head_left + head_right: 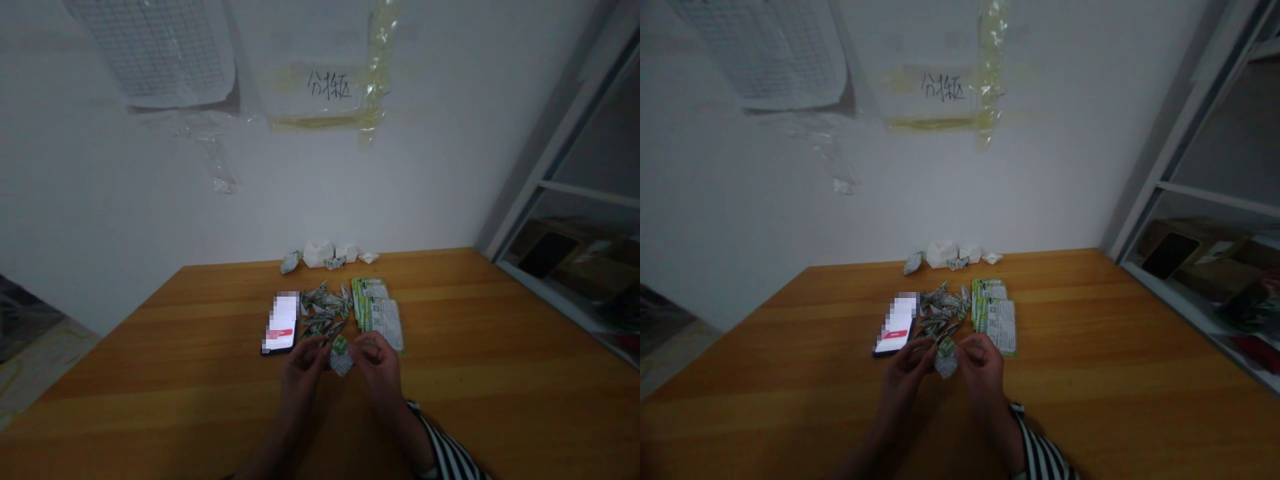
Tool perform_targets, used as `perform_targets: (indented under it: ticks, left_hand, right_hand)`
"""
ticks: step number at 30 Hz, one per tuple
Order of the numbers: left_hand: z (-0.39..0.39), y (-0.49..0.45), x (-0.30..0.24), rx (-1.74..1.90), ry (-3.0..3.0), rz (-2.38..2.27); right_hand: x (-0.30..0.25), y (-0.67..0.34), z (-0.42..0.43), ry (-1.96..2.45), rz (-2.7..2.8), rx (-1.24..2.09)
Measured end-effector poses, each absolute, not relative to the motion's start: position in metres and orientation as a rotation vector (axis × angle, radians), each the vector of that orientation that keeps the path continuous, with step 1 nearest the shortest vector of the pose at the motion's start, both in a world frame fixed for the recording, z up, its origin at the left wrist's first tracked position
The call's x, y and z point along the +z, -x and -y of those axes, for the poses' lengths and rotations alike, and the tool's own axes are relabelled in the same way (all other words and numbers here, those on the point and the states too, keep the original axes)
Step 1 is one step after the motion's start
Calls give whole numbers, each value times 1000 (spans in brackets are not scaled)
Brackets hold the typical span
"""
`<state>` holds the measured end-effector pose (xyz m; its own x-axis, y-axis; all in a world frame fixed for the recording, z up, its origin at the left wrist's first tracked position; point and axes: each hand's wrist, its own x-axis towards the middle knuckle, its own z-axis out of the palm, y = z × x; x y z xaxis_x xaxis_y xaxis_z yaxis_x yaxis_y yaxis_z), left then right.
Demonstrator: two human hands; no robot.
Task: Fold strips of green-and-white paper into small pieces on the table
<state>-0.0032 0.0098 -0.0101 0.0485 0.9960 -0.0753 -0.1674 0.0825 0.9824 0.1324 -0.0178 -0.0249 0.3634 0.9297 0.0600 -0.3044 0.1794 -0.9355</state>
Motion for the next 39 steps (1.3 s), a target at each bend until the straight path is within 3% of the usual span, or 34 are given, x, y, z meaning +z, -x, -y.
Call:
perform_targets:
  ticks: [9, 25, 34, 39]
  left_hand:
    - [-21, 7, -8, 990, -1234, -1053]
    - [-15, 4, -14, 950, -1332, -1024]
    - [-14, 6, -20, 1157, -1383, -1047]
    - [-16, 2, -21, 1150, -1386, -1054]
  right_hand:
    - [-24, -138, 18, 1114, 1116, 900]
    - [-24, -130, 21, 1175, 1161, 781]
    - [-41, -122, 17, 1154, 938, 988]
    - [-47, -139, 14, 1334, 1078, 543]
